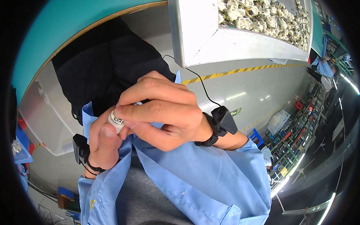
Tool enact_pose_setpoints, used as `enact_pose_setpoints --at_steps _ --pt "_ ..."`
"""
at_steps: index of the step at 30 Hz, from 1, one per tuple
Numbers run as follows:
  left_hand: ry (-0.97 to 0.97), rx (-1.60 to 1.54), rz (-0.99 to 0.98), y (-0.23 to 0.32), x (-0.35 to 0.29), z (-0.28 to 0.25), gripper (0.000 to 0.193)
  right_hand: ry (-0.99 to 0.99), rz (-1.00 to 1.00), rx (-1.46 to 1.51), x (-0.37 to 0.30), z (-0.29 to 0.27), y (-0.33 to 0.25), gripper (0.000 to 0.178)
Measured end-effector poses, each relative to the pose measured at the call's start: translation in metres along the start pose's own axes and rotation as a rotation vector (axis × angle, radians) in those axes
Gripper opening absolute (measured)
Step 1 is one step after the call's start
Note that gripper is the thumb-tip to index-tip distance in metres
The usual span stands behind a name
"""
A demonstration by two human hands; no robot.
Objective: The person picks up a white plastic base and a metal component by hand, fits the metal component into the base, and places the assembled unit onto the green workbench.
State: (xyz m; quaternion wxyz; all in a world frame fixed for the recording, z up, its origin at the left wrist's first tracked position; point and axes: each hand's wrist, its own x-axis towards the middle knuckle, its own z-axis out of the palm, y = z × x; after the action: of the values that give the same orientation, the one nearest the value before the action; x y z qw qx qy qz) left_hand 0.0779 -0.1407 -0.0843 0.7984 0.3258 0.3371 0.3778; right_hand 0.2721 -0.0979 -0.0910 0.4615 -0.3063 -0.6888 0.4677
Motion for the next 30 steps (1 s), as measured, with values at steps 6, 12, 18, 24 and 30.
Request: enact_pose_setpoints --at_steps 6,12,18,24,30 --pt "0.024 -0.013 -0.027 0.0 0.001 -0.001 0.04 -0.017 -0.02 -0.081 -0.005 0.003 0.006 0.026" --pt "0.123 -0.09 0.011 0.021 -0.007 -0.01 0.043 -0.006 -0.026 -0.042 0.018 0.032 0.004 0.034" --pt "0.32 -0.276 0.052 0.056 0.002 -0.033 0.047 0.184 0.118 0.042 0.062 0.09 0.009 0.043" --pt "0.366 -0.373 0.125 0.067 0.016 -0.048 0.05 0.255 0.176 0.028 0.086 0.105 0.024 0.047" --pt "0.323 -0.4 0.189 0.072 0.026 -0.064 0.053 0.211 -0.054 -0.158 0.104 0.101 0.044 0.048"
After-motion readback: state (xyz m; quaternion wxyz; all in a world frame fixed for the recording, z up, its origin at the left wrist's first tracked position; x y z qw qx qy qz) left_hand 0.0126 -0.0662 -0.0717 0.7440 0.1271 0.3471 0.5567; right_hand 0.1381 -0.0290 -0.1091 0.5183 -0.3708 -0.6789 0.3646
